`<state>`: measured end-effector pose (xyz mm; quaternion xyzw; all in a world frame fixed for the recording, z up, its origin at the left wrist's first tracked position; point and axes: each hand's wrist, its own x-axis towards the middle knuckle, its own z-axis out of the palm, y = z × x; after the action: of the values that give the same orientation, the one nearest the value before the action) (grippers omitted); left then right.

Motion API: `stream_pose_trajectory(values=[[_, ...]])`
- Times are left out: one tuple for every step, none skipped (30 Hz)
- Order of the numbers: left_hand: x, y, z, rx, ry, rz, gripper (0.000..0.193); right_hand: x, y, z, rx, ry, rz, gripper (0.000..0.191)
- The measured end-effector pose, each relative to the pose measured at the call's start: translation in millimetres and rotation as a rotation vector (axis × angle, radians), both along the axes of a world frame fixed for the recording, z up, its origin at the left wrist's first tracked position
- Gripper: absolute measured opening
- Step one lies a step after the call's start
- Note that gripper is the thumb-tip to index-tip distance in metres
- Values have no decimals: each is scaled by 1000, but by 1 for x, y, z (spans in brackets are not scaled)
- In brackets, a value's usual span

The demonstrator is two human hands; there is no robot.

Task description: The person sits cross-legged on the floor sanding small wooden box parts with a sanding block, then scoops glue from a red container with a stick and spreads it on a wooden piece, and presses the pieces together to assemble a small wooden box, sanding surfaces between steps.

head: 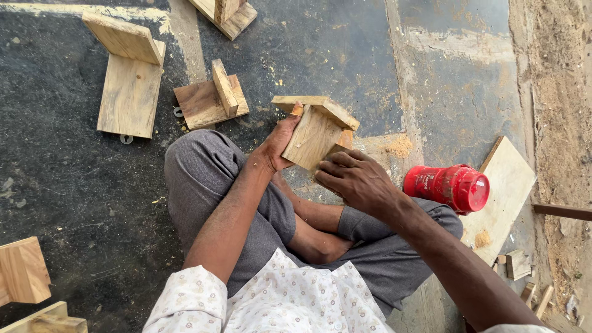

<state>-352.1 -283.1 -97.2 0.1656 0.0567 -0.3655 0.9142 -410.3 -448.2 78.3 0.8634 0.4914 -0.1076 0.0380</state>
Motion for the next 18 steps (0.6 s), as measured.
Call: stream_pose_trajectory(values=[[0, -1, 0, -45, -40, -5, 66, 2, -2, -2, 27, -49, 1, 38], [1, -1, 1, -91, -74, -14, 69, 4, -3, -4, 53, -92, 0, 39], [1, -1, 1, -139, -101, -25, 72, 6, -2, -9, 77, -129, -5, 41], [0, -1, 2, -149, -100, -4, 72, 7, 0, -14, 4, -165, 53, 44], [0, -1, 1, -160, -108, 16, 72, 7, 2, -18, -70, -209, 110, 46], [-1, 0, 1, -170, -122, 42, 73, 6, 3, -22, -144, -258, 174, 48], [-1, 1, 1, -109, -105, 39, 70, 4, 3, -23, -45, -205, 149, 46], [-1, 3, 2, -49, -84, 38, 67, 1, 1, -22, 51, -147, 126, 45], [-1, 3, 3, 8, -64, 44, 64, 0, -3, -19, 145, -89, 110, 46], [0, 4, 3, 14, -43, 31, 67, 0, -5, -17, 149, -75, 95, 46], [0, 3, 4, 10, -23, 1, 70, 1, -9, -13, 142, -62, 64, 46], [0, 2, 5, 2, -11, -36, 73, 4, -12, -10, 132, -57, 27, 46], [1, 1, 5, -31, -48, -28, 72, 9, -13, -8, 147, -119, 24, 44], [1, 0, 4, -59, -78, -18, 72, 17, -11, -9, 169, -175, 23, 41], [0, 0, 4, -87, -105, -15, 71, 23, -6, -13, 189, -228, 14, 40], [-1, -1, 3, -106, -75, -24, 69, 27, -2, -16, 154, -193, -8, 41], [-2, -1, 1, -123, -50, -28, 66, 30, 3, -20, 121, -163, -25, 42], [-3, 0, 0, -141, -18, -30, 63, 30, 5, -22, 87, -126, -41, 43]])
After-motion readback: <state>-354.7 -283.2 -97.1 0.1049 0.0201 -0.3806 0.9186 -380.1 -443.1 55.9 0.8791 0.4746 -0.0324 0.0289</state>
